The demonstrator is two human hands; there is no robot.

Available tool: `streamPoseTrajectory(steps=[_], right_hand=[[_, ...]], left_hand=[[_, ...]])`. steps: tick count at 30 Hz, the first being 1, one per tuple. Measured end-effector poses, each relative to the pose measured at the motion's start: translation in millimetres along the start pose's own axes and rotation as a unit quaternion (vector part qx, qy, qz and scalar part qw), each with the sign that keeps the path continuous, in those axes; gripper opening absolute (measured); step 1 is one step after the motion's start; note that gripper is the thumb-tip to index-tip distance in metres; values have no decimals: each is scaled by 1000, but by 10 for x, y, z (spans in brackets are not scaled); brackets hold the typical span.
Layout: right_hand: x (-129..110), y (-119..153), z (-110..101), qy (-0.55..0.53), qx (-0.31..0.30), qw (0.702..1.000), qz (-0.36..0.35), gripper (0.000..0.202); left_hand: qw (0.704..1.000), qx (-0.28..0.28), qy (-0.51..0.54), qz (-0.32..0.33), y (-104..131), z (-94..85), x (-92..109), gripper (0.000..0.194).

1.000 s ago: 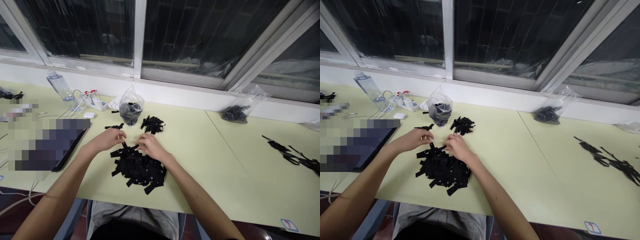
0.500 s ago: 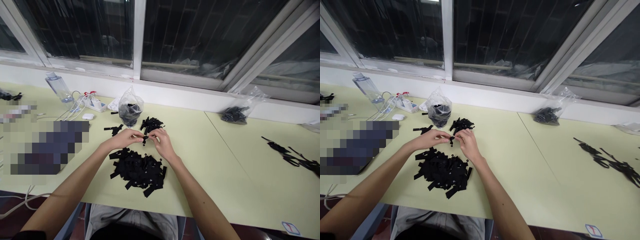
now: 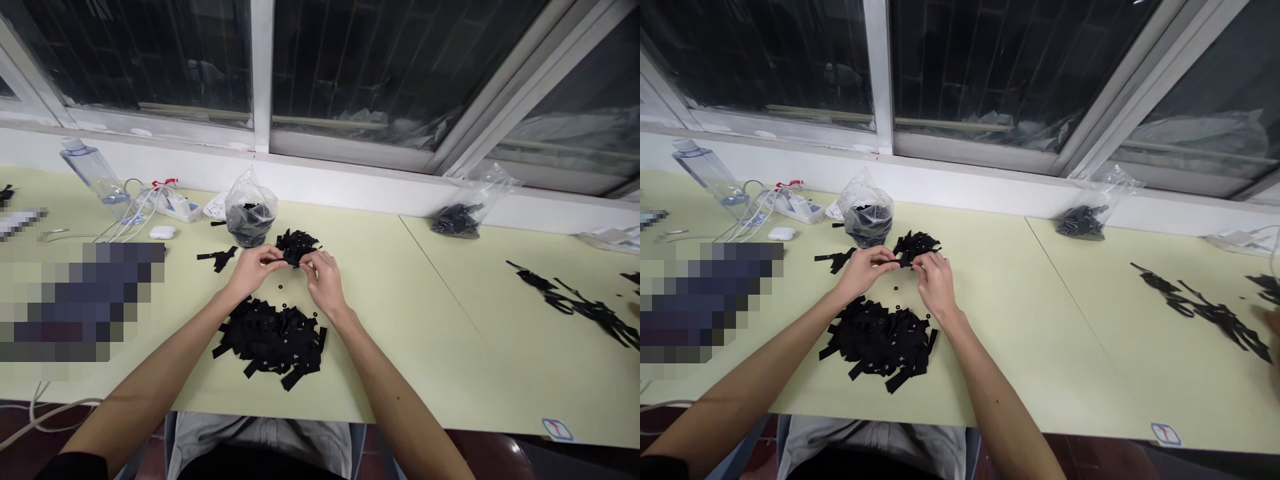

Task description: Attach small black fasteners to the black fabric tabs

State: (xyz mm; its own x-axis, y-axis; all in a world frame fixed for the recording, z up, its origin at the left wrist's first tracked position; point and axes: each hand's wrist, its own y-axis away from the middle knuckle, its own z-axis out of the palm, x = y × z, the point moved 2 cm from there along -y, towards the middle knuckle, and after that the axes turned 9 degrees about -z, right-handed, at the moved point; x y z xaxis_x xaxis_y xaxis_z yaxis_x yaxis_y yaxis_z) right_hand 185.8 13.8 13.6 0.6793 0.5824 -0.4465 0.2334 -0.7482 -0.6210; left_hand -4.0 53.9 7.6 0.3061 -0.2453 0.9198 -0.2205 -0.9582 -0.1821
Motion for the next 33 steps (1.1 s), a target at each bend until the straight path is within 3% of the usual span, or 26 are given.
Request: streamPoseTrajectory(steps=[4, 8, 11, 16, 23, 33], right_hand=[[-94, 24, 56, -23, -12, 1000, -5, 16], [-178, 33, 97, -28, -48, 998, -31, 6], [-208, 31, 77, -15, -42, 998, -45, 5], [-198, 48, 57, -41, -7, 996, -79, 19], [-124, 86, 102, -20, -28, 986, -161, 30], [-94, 73, 94, 13, -15, 987, -158, 22]], left_hand=[[998, 50, 26, 3, 79, -41, -10, 28], [998, 62, 6, 10, 143, -37, 42, 25], [998, 48, -23, 16, 176, 5, 63, 24], [996, 25, -78, 37, 215, 56, 57, 23], [982, -31, -153, 103, 243, 78, 87, 11], [977, -52, -154, 136, 244, 131, 59, 10]])
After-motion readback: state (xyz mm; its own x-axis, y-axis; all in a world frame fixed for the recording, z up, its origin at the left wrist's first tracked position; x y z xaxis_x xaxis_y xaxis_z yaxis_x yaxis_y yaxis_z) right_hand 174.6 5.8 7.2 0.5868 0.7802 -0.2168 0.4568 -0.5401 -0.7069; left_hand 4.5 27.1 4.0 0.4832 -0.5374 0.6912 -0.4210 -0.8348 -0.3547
